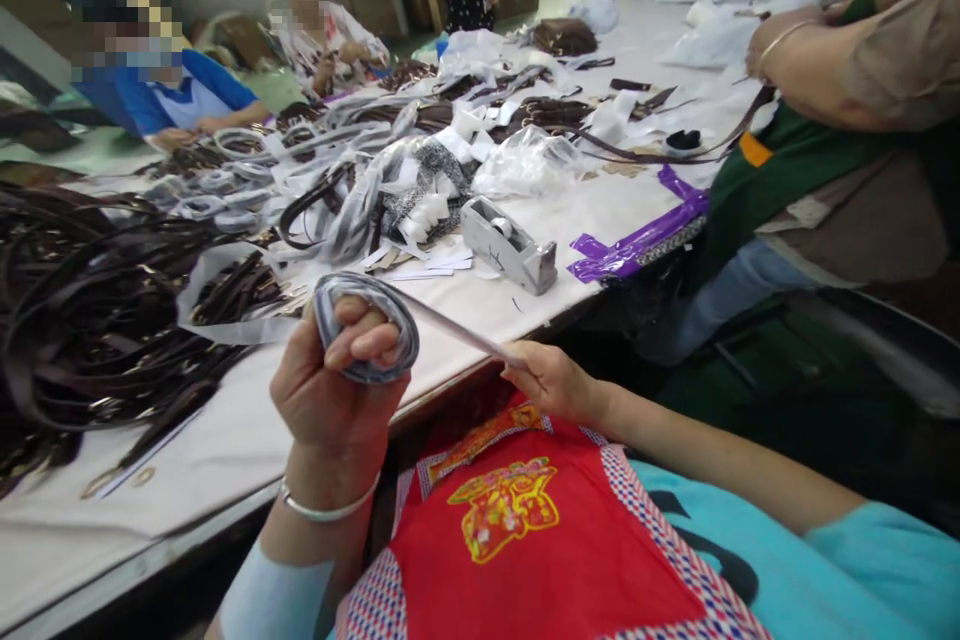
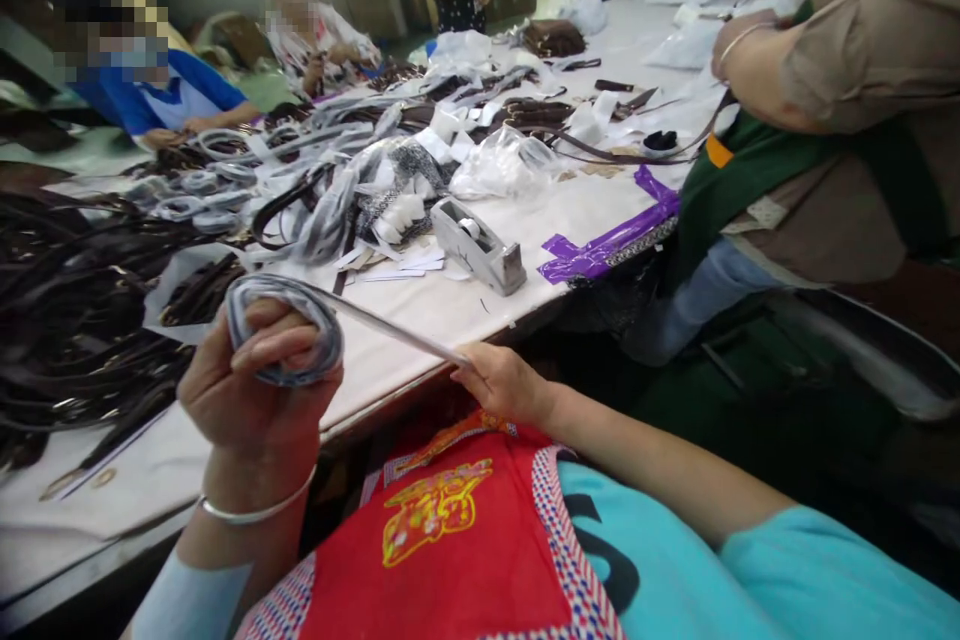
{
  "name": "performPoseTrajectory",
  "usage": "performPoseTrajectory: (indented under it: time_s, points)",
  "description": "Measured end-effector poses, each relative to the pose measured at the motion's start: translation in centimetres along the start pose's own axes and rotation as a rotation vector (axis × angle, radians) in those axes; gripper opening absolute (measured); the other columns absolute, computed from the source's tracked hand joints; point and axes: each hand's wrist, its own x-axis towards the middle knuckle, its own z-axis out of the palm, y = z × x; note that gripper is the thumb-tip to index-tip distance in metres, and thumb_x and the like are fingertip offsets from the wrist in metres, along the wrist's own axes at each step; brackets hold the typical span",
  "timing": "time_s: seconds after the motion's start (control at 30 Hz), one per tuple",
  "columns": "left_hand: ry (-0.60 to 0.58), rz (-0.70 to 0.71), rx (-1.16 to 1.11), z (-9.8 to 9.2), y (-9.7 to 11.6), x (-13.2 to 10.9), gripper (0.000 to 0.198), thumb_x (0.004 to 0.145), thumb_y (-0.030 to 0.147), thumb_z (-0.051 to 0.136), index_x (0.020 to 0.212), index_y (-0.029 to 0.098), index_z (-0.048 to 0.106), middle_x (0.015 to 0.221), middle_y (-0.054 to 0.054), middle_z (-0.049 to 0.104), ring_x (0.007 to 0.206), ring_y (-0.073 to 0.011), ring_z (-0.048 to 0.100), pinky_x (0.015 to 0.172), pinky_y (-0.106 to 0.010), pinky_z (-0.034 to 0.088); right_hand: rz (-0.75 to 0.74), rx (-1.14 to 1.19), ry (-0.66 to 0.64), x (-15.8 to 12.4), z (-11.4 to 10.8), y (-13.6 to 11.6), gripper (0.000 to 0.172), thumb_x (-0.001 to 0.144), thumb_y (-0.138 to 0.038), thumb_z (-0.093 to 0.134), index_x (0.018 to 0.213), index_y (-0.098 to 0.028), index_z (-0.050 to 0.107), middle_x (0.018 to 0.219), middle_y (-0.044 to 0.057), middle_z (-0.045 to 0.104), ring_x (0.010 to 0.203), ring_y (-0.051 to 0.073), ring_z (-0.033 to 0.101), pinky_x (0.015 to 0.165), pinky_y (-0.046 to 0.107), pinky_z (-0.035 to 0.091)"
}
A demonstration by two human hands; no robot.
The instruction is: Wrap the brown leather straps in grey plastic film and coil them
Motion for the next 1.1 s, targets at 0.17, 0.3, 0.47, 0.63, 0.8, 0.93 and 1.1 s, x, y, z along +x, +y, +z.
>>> performPoseTrajectory:
  time_s: [0.17,0.3,0.47,0.63,0.8,0.93,1.1]
  points:
    - [0.128,0.408,0.418,-1.8,-0.4,2.2,0.029,0.098,0.042,0.050,0.088,0.017,0.060,0.062,0.003,0.051,0.067,-0.0122,0.064,0.073,-0.025,0.054,0.335,0.484,-0.309,-0.9,1.8,-1.8,0.028,0.095,-0.044,0.050,0.097,-0.016,0.053,0.060,-0.003,0.055,0.047,0.010,0.048,0.043,0.020,0.038]
    - [0.098,0.792,1.288,-6.0,-2.4,2.6,0.036,0.092,0.052,0.054,0.084,0.017,0.059,0.068,-0.002,0.059,0.073,-0.0196,0.066,0.073,-0.031,0.051,0.559,0.791,-0.374,-0.4,0.9,-4.1,0.045,0.094,-0.055,0.049,0.110,-0.014,0.054,0.052,-0.006,0.052,0.032,0.007,0.039,0.030,0.016,0.026]
    - [-0.445,0.816,2.153,-10.2,-4.9,0.8,0.037,0.092,0.050,0.051,0.074,0.018,0.055,0.063,-0.007,0.059,0.062,-0.0233,0.059,0.060,-0.034,0.042,0.665,0.979,-0.131,0.6,-1.5,-4.6,0.066,0.093,-0.050,0.056,0.146,-0.023,0.028,0.054,-0.012,0.050,0.029,0.006,0.032,0.032,0.018,0.035]
    - [-0.630,0.442,2.309,-11.2,-7.0,-1.3,0.035,0.095,0.047,0.047,0.080,0.018,0.056,0.067,-0.007,0.061,0.062,-0.0221,0.057,0.057,-0.032,0.037,0.593,0.584,-0.222,1.1,-4.2,-1.7,0.058,0.086,-0.042,0.064,0.135,-0.015,0.046,0.058,-0.009,0.051,0.037,0.007,0.037,0.038,0.020,0.035]
    - [-0.820,-0.244,1.934,-10.2,-6.5,-2.5,0.036,0.097,0.045,0.040,0.076,0.019,0.052,0.067,-0.001,0.055,0.056,-0.0146,0.045,0.055,-0.027,0.032,-0.057,-0.280,-0.513,2.0,-6.1,1.1,0.017,0.091,-0.027,0.058,0.088,-0.016,0.072,0.085,0.007,0.068,0.078,0.017,0.061,0.074,0.028,0.045]
    - [-0.749,-0.664,1.237,-9.0,-5.7,-3.7,0.050,0.099,0.056,0.029,0.074,0.017,0.048,0.064,0.001,0.047,0.056,-0.0110,0.040,0.054,-0.024,0.033,-0.124,-0.260,-0.609,2.2,-5.5,1.7,0.027,0.097,-0.026,0.050,0.081,-0.015,0.069,0.076,0.005,0.067,0.072,0.015,0.058,0.072,0.026,0.043]
    - [-0.348,-0.691,0.579,-8.8,-5.9,-5.5,0.052,0.092,0.064,0.043,0.071,0.017,0.047,0.055,0.006,0.036,0.047,-0.0085,0.037,0.048,-0.022,0.031,0.039,0.115,-0.308,1.5,-3.9,1.0,0.045,0.102,-0.045,0.036,0.097,-0.011,0.065,0.081,0.004,0.065,0.072,0.014,0.058,0.067,0.023,0.046]
